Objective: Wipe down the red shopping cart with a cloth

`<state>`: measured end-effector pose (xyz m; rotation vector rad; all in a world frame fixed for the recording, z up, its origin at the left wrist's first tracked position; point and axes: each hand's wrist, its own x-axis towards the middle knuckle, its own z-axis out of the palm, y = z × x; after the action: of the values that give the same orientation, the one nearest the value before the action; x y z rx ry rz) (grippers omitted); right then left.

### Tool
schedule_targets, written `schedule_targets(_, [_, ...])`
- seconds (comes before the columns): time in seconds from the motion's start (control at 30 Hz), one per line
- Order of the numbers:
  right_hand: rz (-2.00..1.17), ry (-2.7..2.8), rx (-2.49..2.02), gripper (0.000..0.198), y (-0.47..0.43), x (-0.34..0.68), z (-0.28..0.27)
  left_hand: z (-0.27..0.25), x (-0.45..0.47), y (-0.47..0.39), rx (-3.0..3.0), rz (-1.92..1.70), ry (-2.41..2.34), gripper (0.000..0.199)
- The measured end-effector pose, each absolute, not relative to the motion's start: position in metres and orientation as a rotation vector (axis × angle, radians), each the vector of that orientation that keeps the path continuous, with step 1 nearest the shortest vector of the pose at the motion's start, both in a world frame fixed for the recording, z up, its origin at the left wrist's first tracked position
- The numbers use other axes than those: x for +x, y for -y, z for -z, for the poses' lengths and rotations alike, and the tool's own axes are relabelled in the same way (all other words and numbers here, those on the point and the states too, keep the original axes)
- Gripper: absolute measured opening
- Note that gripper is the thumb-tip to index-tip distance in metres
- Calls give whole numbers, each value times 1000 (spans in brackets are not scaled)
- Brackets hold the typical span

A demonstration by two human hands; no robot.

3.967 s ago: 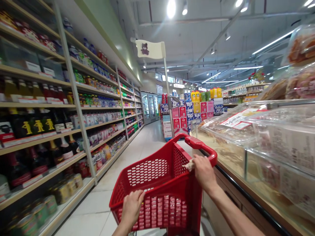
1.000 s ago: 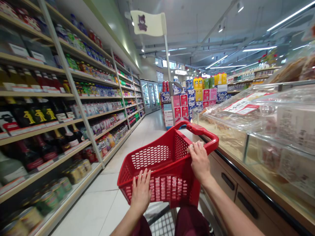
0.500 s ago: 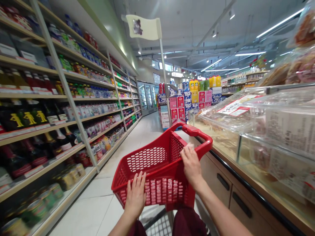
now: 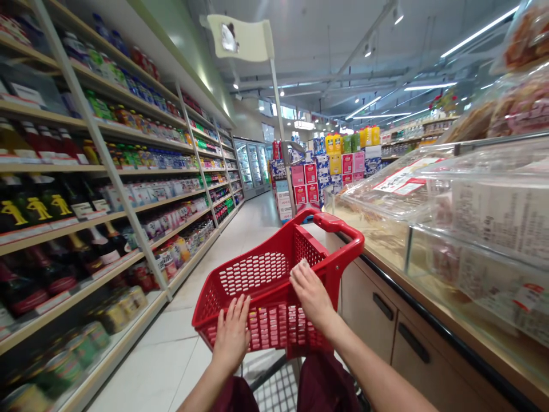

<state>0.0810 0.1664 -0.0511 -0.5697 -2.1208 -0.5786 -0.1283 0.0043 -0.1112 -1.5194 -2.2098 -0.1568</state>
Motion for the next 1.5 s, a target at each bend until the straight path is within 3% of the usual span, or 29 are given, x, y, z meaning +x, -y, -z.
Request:
schedule_targets(0.23, [542, 1924, -895, 37, -194, 118, 30, 104, -123, -4, -1497, 150, 2239, 66])
schedule_targets(0.43, [565, 2147, -576, 38, -167, 89, 54, 102, -125, -2, -1535, 108, 2242, 67])
schedule_targets(0.63, [516, 1947, -845, 38, -181, 101, 41, 104, -123, -5, -1510, 153, 2238, 66])
schedule_targets(0.83, [485, 2155, -465, 37, -157, 69, 64, 102, -124, -6, -1540, 143, 2246, 68])
schedule_targets(1.0, [448, 2005, -747, 42, -179, 90, 54, 102, -122, -7, -1530, 158, 2264, 68])
schedule_targets(1.23, [456, 2127, -541, 41, -154, 58, 72, 96, -118, -5, -1517, 138, 2264, 68])
schedule_targets(1.5, [497, 1964, -755, 38, -171, 87, 54, 101, -116, -9, -1468, 171, 2271, 68])
